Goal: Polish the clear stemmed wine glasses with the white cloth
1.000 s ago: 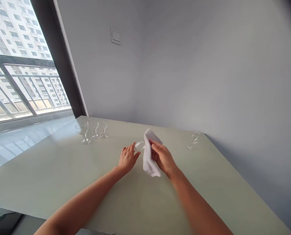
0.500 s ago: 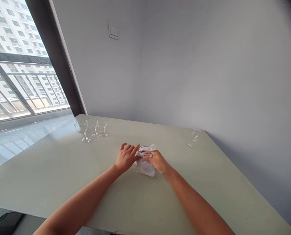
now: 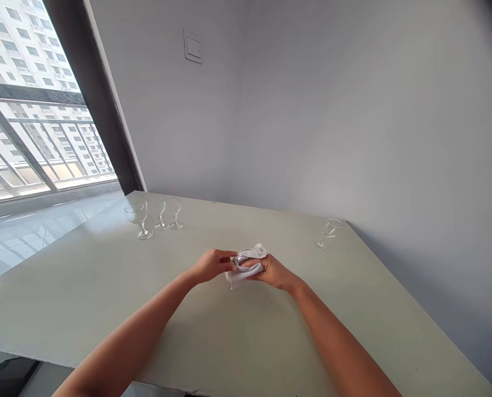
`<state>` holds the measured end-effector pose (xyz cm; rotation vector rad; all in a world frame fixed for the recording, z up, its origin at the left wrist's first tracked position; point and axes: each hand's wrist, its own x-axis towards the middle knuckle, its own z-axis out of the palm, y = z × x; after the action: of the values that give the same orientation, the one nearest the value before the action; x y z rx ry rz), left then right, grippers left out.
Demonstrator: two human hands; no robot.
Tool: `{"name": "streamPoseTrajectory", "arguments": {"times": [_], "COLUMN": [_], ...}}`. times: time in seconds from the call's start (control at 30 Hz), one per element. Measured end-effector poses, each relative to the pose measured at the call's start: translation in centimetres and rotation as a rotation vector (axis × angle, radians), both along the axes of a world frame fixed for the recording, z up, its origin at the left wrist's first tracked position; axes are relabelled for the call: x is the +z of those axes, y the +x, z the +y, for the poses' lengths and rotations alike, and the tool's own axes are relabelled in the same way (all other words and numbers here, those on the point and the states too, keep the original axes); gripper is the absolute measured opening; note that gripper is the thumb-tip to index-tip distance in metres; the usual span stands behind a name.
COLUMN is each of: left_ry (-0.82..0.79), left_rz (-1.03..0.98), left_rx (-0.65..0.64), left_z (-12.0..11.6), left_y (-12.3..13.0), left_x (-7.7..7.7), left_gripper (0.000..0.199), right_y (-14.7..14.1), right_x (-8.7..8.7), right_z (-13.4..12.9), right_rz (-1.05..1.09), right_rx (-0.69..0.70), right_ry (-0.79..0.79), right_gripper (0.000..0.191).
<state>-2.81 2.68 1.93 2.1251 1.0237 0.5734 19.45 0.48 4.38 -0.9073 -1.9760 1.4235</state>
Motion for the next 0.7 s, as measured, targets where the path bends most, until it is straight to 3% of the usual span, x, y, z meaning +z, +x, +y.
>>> {"name": "streamPoseTrajectory", "arguments": {"times": [0.07, 0.13, 0.2, 0.27, 0.33, 0.4, 0.47, 0.63, 0.7], "left_ry": [-0.270, -0.334, -0.115, 0.267, 0.572, 0.653, 0.511, -0.337, -0.444], "left_rz": [-0.050, -0.060, -0.045, 0.005, 0.067, 0.100, 0.058, -0.145, -0.168], "left_rx": [-0.166, -0.214, -0.064, 0.133, 0.248, 0.255, 0.237, -0.110, -0.172], "left_z": [0.0, -0.1, -0.3, -0.6, -0.7, -0.7, -0.6, -0.5, -0.6], "left_y": [-0.1, -0.1, 0.2, 0.6, 0.8, 0.8, 0.5, 0.1, 0.4], "left_x": [0.3, 0.4, 0.3, 0.0, -0.2, -0.2, 0.1, 1.1, 1.1], "left_gripper": [0.042, 0.044, 0.039, 0.032, 0.029, 0.026, 0.025, 0.037, 0.039], "right_y": [0.5, 0.8, 0.9, 0.8, 0.4, 0.1, 0.1, 1.4, 1.8], "right_x": [0.5, 0.7, 0.3, -0.4, -1.3, -1.6, -1.1, 1.9, 2.3], "right_z": [0.1, 0.2, 0.6, 1.0, 1.3, 1.3, 1.0, -0.1, 0.0], "right_rz": [-0.051, -0.056, -0.011, 0.088, 0.206, 0.251, 0.186, -0.031, -0.054], "right_rx": [0.062, 0.083, 0.034, -0.087, -0.190, -0.206, -0.134, 0.130, 0.138], "right_ry": [0.048, 0.042, -0.022, -0.087, -0.130, -0.147, -0.134, -0.022, -0.007], "right_gripper": [0.024, 0.024, 0.025, 0.026, 0.025, 0.024, 0.026, 0.026, 0.026]}}
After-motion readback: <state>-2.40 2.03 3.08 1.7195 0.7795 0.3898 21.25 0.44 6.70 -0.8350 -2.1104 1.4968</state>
